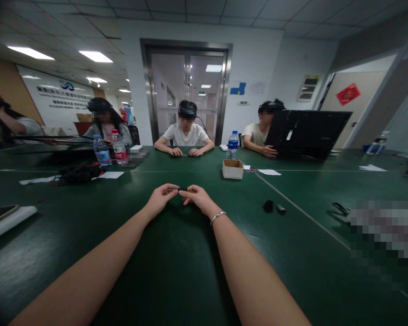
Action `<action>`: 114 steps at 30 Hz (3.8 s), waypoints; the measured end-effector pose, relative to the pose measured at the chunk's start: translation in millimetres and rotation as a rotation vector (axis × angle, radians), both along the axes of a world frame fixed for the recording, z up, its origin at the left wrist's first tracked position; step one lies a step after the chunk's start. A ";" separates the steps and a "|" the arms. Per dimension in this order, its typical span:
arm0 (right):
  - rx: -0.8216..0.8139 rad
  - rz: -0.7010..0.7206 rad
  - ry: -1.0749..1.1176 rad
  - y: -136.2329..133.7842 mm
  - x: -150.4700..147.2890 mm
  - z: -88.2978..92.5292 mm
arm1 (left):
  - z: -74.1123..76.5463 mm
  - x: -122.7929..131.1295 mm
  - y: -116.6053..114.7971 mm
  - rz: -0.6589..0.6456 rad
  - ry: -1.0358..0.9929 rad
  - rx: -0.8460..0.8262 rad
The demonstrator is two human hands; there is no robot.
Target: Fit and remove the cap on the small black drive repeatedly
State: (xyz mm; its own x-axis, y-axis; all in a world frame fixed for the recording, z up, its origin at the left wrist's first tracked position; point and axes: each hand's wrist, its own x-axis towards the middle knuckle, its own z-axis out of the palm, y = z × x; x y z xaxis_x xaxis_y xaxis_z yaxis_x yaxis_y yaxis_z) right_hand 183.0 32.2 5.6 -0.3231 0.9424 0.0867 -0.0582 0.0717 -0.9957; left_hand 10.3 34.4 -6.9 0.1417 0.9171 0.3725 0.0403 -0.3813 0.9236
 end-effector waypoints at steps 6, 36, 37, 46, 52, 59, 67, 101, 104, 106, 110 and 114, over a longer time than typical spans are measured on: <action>0.003 0.004 -0.039 1.4 -0.4 -1.0 | -1.0 0.2 1.1 -0.004 -0.008 -0.006; 0.043 -0.022 -0.037 2.8 0.4 -4.4 | 0.4 2.0 -1.7 0.160 0.201 -0.036; 0.054 -0.009 -0.032 2.4 1.1 -4.2 | -0.5 2.0 -1.4 0.192 0.242 -0.036; 0.101 0.040 -0.060 0.9 0.6 -3.4 | 1.9 3.1 -6.8 0.251 0.393 -0.019; 0.041 -0.005 -0.045 0.3 -0.8 -1.5 | 4.9 3.2 -8.2 0.284 0.410 -0.031; 0.020 0.000 -0.046 1.1 -0.9 -1.6 | 5.3 3.4 -8.5 0.278 0.417 -0.038; 0.046 0.015 -0.082 3.7 -0.7 -4.5 | 5.8 4.3 -9.2 0.281 0.450 -0.042; 0.018 0.025 -0.074 -0.8 -0.9 0.1 | 5.7 4.7 -10.3 0.270 0.461 -0.035; 0.014 0.038 -0.060 -0.8 -0.5 -0.2 | 4.4 4.7 -9.2 0.272 0.450 -0.036; 0.004 0.065 -0.061 -0.1 -0.8 -0.7 | 3.8 4.8 -8.6 0.269 0.451 -0.039; 0.026 0.080 -0.054 1.4 -1.6 -2.1 | 4.4 4.3 -9.2 0.262 0.467 -0.039; 0.025 0.078 -0.044 1.5 -0.2 -2.7 | 4.2 2.8 -11.2 0.254 0.475 -0.032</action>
State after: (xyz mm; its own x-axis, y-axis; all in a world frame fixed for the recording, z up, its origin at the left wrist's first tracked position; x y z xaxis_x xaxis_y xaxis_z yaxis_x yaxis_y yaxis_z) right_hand 182.8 33.7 2.9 -0.3991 0.9121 0.0940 -0.0208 0.0935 -0.9954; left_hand 13.2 23.2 -2.7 0.0600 0.9542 0.2929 0.5440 -0.2773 0.7919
